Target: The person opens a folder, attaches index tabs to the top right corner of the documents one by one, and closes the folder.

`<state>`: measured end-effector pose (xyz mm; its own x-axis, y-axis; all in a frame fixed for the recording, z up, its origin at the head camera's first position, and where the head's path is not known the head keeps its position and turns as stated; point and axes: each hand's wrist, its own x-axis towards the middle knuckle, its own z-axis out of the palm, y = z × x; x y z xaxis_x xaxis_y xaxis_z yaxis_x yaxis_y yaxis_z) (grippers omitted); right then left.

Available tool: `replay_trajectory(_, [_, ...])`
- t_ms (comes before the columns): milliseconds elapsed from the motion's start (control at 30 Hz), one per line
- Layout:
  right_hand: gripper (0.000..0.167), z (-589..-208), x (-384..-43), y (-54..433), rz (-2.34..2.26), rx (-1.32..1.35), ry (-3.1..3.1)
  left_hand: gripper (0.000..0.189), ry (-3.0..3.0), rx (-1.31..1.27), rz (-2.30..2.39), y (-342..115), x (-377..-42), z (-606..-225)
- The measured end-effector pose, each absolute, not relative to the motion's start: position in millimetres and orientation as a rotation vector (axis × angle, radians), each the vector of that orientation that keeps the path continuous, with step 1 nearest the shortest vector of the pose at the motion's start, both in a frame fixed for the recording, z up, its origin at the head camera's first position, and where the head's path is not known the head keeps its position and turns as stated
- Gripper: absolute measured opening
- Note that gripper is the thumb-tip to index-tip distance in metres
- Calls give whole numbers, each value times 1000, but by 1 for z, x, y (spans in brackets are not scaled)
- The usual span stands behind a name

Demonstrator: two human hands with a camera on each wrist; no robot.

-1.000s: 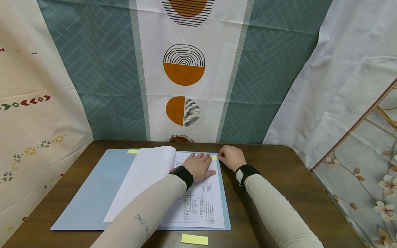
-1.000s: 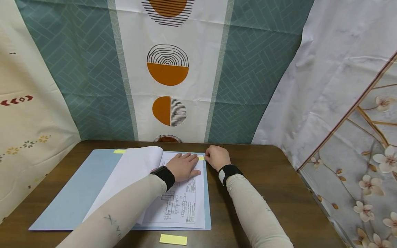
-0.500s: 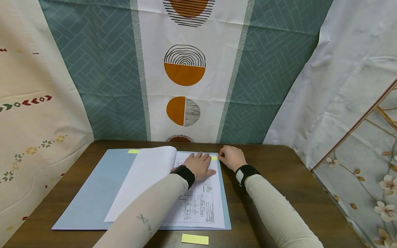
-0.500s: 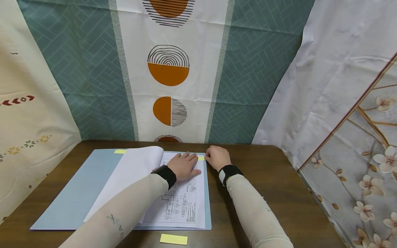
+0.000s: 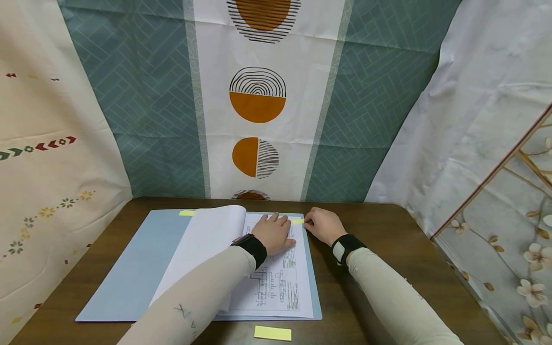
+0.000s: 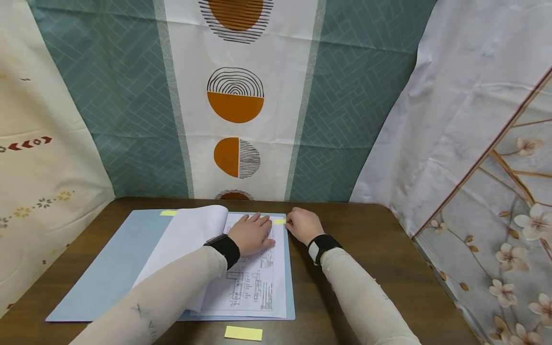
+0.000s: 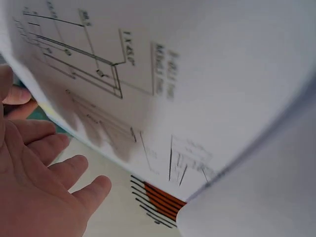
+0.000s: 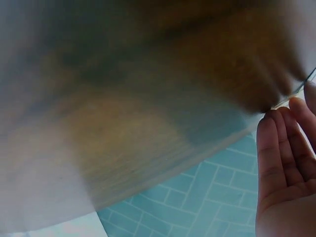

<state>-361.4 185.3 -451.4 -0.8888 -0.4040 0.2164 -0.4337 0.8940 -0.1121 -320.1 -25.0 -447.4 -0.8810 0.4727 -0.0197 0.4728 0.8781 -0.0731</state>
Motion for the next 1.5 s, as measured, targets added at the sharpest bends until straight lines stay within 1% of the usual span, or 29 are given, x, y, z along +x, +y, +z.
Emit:
replay_trajectory(133, [18,-450,-348,187,245,706,-2847,75,3053,849,-142,-35,-303,-439])
replay_trajectory(300, [20,-450,-329,190,240,811,-2798,75,3036,972,-216,-47,-270,-424])
replay_trajectory(600, [24,-446,-283,189,253,918,-2766,75,3028,1172,-267,-66,-230,-427])
replay_trajectory(767, [25,-445,-257,189,254,996,-2743,75,2996,1208,-184,-78,-209,-423])
replay_trajectory(1200, [24,-444,-208,196,276,1082,-2721,75,2932,1307,-42,-83,-173,-428])
replay_trajectory(1500, [20,-443,-178,199,312,1156,-2668,69,2892,1316,65,-91,-161,-434])
